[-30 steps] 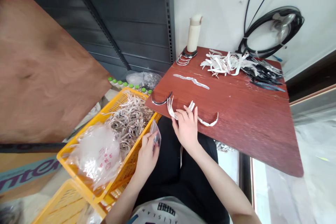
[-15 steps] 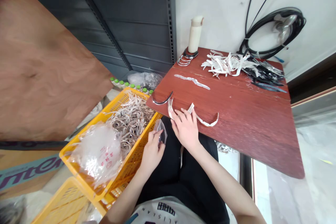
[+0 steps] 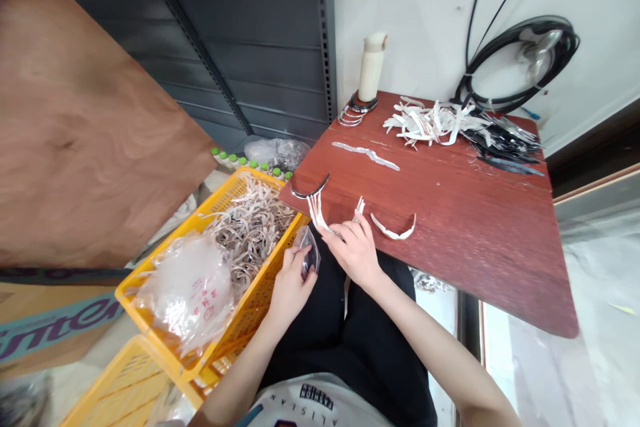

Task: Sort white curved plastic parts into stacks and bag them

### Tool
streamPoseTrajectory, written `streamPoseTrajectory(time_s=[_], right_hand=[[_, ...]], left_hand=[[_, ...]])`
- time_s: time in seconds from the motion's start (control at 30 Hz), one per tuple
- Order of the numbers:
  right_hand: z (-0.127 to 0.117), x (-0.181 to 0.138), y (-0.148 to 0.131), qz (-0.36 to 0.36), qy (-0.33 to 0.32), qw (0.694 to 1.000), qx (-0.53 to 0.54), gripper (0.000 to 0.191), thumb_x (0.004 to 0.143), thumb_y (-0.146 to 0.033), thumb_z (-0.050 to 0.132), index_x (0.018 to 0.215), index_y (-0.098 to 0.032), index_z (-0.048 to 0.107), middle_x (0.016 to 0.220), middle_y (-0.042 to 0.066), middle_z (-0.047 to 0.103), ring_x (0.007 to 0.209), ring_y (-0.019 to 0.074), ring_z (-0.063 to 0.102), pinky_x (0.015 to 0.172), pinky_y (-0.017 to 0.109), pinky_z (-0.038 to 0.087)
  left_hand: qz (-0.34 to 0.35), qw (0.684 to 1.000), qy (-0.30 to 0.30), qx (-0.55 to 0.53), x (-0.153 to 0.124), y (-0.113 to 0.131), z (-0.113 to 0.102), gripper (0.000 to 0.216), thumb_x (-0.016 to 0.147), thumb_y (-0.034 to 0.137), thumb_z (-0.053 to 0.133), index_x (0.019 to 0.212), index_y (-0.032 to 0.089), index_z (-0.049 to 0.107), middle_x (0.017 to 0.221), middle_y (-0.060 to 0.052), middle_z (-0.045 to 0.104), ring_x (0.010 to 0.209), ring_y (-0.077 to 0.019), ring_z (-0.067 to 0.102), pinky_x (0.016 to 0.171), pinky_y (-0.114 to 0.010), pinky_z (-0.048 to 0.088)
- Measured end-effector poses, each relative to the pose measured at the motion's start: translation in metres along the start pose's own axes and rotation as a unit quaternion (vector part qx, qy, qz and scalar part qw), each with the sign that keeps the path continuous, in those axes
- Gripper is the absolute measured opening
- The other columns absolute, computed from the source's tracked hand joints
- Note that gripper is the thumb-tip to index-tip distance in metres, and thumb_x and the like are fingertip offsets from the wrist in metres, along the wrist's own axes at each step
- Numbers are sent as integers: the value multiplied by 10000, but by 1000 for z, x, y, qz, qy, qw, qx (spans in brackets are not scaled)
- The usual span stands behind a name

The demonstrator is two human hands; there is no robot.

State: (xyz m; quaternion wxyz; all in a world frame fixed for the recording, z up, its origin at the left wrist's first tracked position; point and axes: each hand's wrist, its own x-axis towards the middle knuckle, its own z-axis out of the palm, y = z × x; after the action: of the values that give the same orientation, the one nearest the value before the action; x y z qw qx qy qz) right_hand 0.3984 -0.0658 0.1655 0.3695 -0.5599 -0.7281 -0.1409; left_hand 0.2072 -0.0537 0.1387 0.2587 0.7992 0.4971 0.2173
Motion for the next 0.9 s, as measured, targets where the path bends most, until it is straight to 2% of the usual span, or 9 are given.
streamPoseTrajectory(time_s=[0.13, 0.23, 0.4, 0.5, 0.67, 0.77, 0.9], right_hand=[[-26, -3, -21, -33, -87, 989, 112, 304, 926, -210, 603, 1221, -270, 647, 999, 21, 701, 936, 171, 589, 1125, 518, 325], [-37, -19, -35, -48, -149, 978, 135, 322, 942, -188, 563, 1249, -253, 630, 990, 25, 696, 907, 162, 589, 1120, 516, 340], [-35, -53, -40, -62, -206, 971, 102, 335, 936, -128, 530, 1246, -208, 629, 957, 33, 688, 891, 171, 582, 1118, 533, 345], [-31, -55, -39, -70, -235, 965, 91, 333, 926, -127, 541, 1234, -210, 635, 947, 31, 675, 902, 180, 579, 1133, 532, 337], [-19, -37, -48, -70, -252, 964, 43, 284, 918, -127, 537, 1167, -194, 656, 900, 34, 651, 912, 199, 576, 1173, 519, 301], [-7, -35, -57, -74, -252, 965, 30, 207, 905, -117, 548, 1050, -181, 681, 882, 39, 648, 930, 208, 581, 1187, 518, 277], [3, -52, -62, -19, -183, 980, 78, 197, 899, -155, 595, 1061, -234, 674, 1027, 43, 677, 1096, 243, 566, 1169, 618, 205]], left_hand=[[-21, 999, -26, -34, -1, 0, -5, 429, 853, 239, 554, 1279, 222, 502, 1242, -92, 484, 1052, -232, 639, 893, -389, 553], [-31, 996, -42, -68, -2, -4, -12, 461, 836, 269, 594, 1285, 225, 500, 1225, -85, 481, 987, -212, 652, 867, -374, 557], [-20, 995, -57, -75, -5, -14, -29, 589, 804, 233, 619, 1369, 256, 451, 1286, -86, 459, 961, -187, 649, 889, -373, 556], [12, 995, -84, -54, -10, -14, -39, 700, 783, 171, 599, 1437, 278, 373, 1346, -95, 431, 978, -185, 653, 908, -373, 560], [93, 988, -125, 1, -25, -4, -35, 835, 751, 53, 498, 1514, 260, 232, 1515, -129, 317, 1338, -257, 472, 1028, -407, 508], [117, 983, -137, 22, -31, -4, -23, 865, 738, 13, 453, 1533, 211, 179, 1588, -148, 237, 1419, -270, 376, 1108, -454, 435], [114, 984, -136, 18, -32, -13, -12, 834, 761, 21, 433, 1538, 177, 174, 1587, -151, 271, 1433, -254, 358, 1147, -455, 388]])
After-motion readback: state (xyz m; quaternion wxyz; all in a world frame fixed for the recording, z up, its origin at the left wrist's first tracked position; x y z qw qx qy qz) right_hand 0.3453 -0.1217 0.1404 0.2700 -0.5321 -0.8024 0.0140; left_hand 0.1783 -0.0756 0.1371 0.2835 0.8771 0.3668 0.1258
